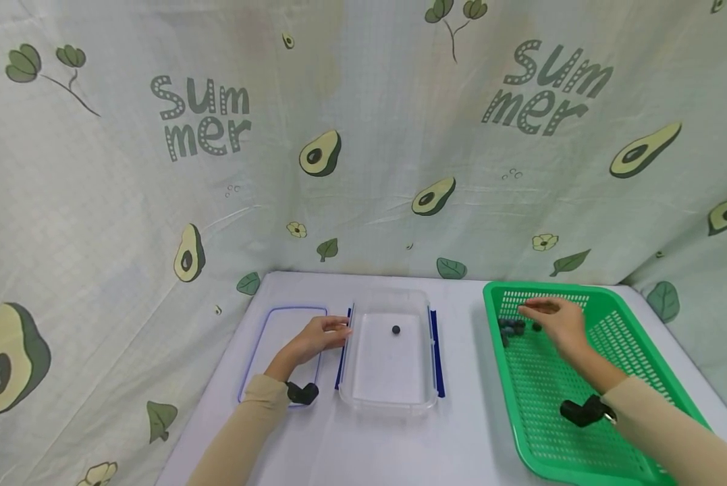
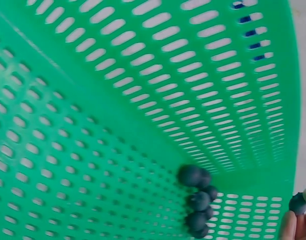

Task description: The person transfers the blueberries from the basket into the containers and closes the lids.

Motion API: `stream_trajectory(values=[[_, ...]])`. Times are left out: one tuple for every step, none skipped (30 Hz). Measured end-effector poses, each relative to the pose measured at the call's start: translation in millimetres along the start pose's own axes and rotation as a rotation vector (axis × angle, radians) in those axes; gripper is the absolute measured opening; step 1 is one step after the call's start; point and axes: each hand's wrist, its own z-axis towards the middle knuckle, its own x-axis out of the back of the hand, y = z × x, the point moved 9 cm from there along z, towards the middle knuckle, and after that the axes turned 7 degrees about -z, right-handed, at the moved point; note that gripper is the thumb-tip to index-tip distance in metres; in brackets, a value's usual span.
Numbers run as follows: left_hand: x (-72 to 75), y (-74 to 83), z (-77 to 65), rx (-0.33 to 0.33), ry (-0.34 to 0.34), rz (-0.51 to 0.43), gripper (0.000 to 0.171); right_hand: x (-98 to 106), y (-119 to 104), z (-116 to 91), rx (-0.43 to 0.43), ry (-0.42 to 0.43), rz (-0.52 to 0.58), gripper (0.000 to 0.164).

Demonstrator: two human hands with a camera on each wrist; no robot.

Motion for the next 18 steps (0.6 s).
stream_trajectory(values=[[0.2,0.3,0.0,-0.002,0.000,-0.003,0.048,0.8,-2.2,1.0,-0.002,0.000,0.010,0.043],[0.3,0.5,0.0,-0.003,0.001,-0.002,0.048,1.4,-4.5,1.8,-0.002,-0.002,0.021,0.044],[0.4,0.5,0.1,-0.003,0.001,-0.004,0.048,2.1,-6.7,2.7,-0.003,-0.004,0.032,0.046],[0.5,0.4,0.2,-0.004,0.002,-0.002,0.048,2.8,-9.2,3.3,-0.005,-0.006,0.041,0.047],[0.3,0.2,0.2,-0.003,0.002,-0.004,0.048,3.5,-11.5,4.1,-0.003,-0.006,0.044,0.048],[0.2,0.1,0.1,-0.003,0.003,-0.005,0.049,4.1,-14.1,4.6,0.001,-0.007,0.047,0.048],[-0.1,-0.6,0.0,-0.002,0.002,-0.009,0.049,4.7,-17.0,5.0,0.003,-0.008,0.052,0.048],[-0.6,-1.0,-0.3,0.000,0.002,-0.009,0.049,4.6,-20.3,5.4,0.008,-0.013,0.059,0.049],[-0.9,-1.3,-0.6,0.000,0.002,-0.011,0.049,4.6,-23.8,5.7,0.013,-0.016,0.067,0.049],[-1.1,-1.3,-0.9,-0.003,0.002,-0.010,0.048,4.0,-27.9,6.1,0.021,-0.022,0.073,0.049],[-1.4,-1.2,-1.2,-0.005,0.001,-0.016,0.048,3.0,-31.8,6.5,0.030,-0.029,0.082,0.049],[-1.6,-0.9,-1.4,-0.009,0.000,-0.017,0.048,1.8,-35.6,6.8,0.035,-0.036,0.091,0.049],[-1.7,-0.4,-1.5,-0.012,-0.003,-0.020,0.048,0.4,-39.5,7.2,0.041,-0.045,0.101,0.049],[-1.8,0.0,-1.5,-0.016,-0.005,-0.022,0.048,-1.3,-43.5,7.8,0.048,-0.054,0.113,0.049],[-1.8,0.4,-1.3,-0.020,-0.008,-0.025,0.048,-2.7,-47.1,8.4,0.053,-0.059,0.122,0.048],[-1.9,1.0,-1.2,-0.022,-0.010,-0.025,0.048,-4.3,-50.7,8.9,0.055,-0.066,0.131,0.049],[-2.1,1.5,-1.0,-0.023,-0.013,-0.026,0.048,-5.7,-54.0,9.7,0.057,-0.070,0.140,0.049],[-2.0,2.0,-0.7,-0.024,-0.015,-0.026,0.048,-7.1,-57.0,10.5,0.058,-0.073,0.142,0.049]])
